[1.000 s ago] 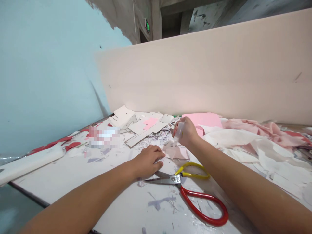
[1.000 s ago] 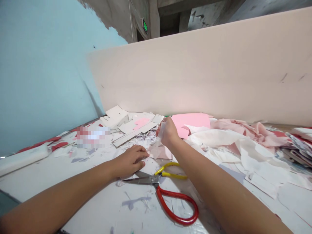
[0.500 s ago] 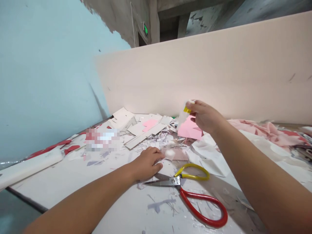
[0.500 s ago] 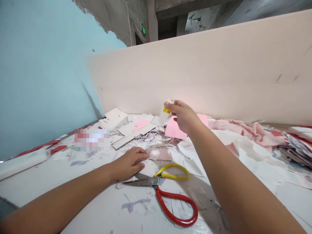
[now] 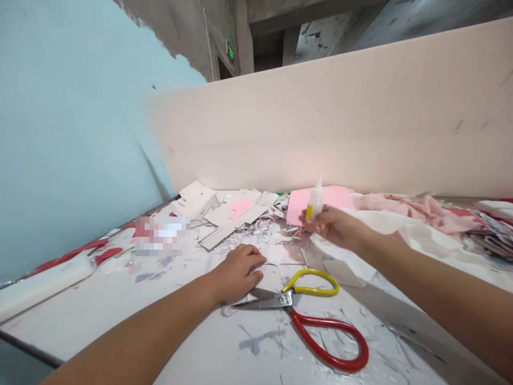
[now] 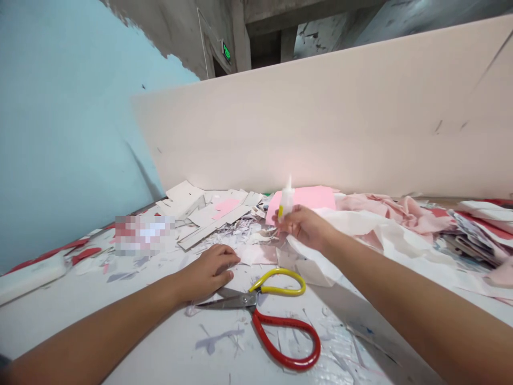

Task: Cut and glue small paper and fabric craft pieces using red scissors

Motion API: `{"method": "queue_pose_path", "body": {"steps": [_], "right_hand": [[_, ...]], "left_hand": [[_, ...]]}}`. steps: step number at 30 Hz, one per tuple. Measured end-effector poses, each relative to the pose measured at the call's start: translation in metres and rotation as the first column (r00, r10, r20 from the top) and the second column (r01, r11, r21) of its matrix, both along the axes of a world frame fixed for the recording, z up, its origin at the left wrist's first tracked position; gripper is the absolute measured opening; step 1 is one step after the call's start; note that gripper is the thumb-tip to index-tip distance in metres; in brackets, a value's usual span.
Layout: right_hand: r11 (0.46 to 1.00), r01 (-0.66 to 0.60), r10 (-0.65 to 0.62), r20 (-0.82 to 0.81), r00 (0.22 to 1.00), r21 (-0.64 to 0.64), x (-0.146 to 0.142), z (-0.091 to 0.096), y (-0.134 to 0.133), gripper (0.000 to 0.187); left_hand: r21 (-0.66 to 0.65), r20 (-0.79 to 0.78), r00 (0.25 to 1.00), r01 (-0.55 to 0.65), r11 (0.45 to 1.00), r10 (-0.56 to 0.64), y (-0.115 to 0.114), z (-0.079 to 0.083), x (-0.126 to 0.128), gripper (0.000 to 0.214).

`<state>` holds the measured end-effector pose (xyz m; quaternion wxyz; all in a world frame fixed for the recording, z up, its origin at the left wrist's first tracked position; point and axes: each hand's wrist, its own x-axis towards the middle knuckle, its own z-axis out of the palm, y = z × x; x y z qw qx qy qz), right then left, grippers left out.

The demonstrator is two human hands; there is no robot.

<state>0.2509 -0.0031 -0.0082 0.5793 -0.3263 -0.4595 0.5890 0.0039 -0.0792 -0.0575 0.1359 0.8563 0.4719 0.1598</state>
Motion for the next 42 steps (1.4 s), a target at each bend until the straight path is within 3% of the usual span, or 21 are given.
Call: {"method": "queue_pose_path", "body": {"steps": [3,6,12,17,20,25,27,29,32,34,35,37,38,42], "right_hand": [[0.992,-0.123,0.115,0.295,0.948,0.007,0.002,-0.036,-0.005,0.031],[0.992,-0.124,0.085,0.563,0.822,0.032,0.009,-0.053,0.001,0.021],[0.995,-0.036,-0.052,0.791,0.609,0.093,0.026,-0.052,0.015,0.031],[0.999,-0.018,-0.032,0.818,0.575,0.051,0.031,-0.051,0.014,0.053],[1.0,-0.016,0.002,0.8,0.599,0.009,0.036,-0.04,0.015,0.055],[1.0,0.007,-0.025,0.777,0.628,0.027,0.051,0.003,0.01,0.046],[0.998,0.03,-0.061,0.806,0.589,0.054,0.056,0.02,0.002,0.047],[0.991,0.055,-0.132,0.873,0.47,0.12,0.055,0.034,-0.009,0.039],[0.925,0.114,-0.375,0.825,0.423,0.362,0.041,0.042,-0.027,0.021],[0.935,0.009,-0.326,0.848,0.418,0.355,0.022,0.038,-0.036,0.02],[0.939,-0.109,-0.266,0.889,0.372,0.327,0.011,0.033,-0.038,0.022],[0.902,-0.302,-0.246,0.943,0.224,0.308,-0.01,0.018,-0.037,0.021],[0.883,-0.378,-0.255,0.961,0.107,0.277,-0.02,0.01,-0.033,0.02],[0.896,-0.391,-0.234,0.972,-0.017,0.209,-0.045,-0.019,-0.011,0.019]], "left_hand": [[-0.011,0.002,1.0,-0.006,1.0,0.006,-0.001,0.0,0.0,0.032],[-0.021,0.003,1.0,-0.021,1.0,0.021,-0.001,0.0,0.0,0.033],[-0.016,0.014,0.999,-0.035,0.999,0.035,-0.001,-0.001,0.0,0.033],[-0.016,0.009,0.999,-0.039,0.999,0.039,0.0,-0.001,0.0,0.033],[-0.024,0.011,0.999,-0.034,0.999,0.034,0.0,-0.001,-0.001,0.034],[-0.033,0.009,0.999,-0.038,0.999,0.039,0.0,-0.002,-0.001,0.034],[-0.04,0.008,0.999,-0.044,0.998,0.044,0.0,-0.002,-0.001,0.034],[-0.035,0.009,0.999,-0.042,0.998,0.042,0.0,-0.001,-0.001,0.033],[-0.017,0.006,1.0,-0.027,0.999,0.027,0.0,-0.001,0.0,0.031],[-0.012,0.006,1.0,-0.018,1.0,0.018,0.001,-0.001,0.001,0.031],[-0.011,0.008,1.0,-0.015,1.0,0.016,0.001,-0.001,0.001,0.031],[-0.006,0.012,1.0,-0.018,1.0,0.018,0.001,-0.001,0.001,0.031],[-0.004,0.012,1.0,-0.02,1.0,0.02,0.001,-0.001,0.001,0.031],[0.004,-0.002,1.0,-0.023,1.0,0.023,0.0,-0.001,0.001,0.031]]}}
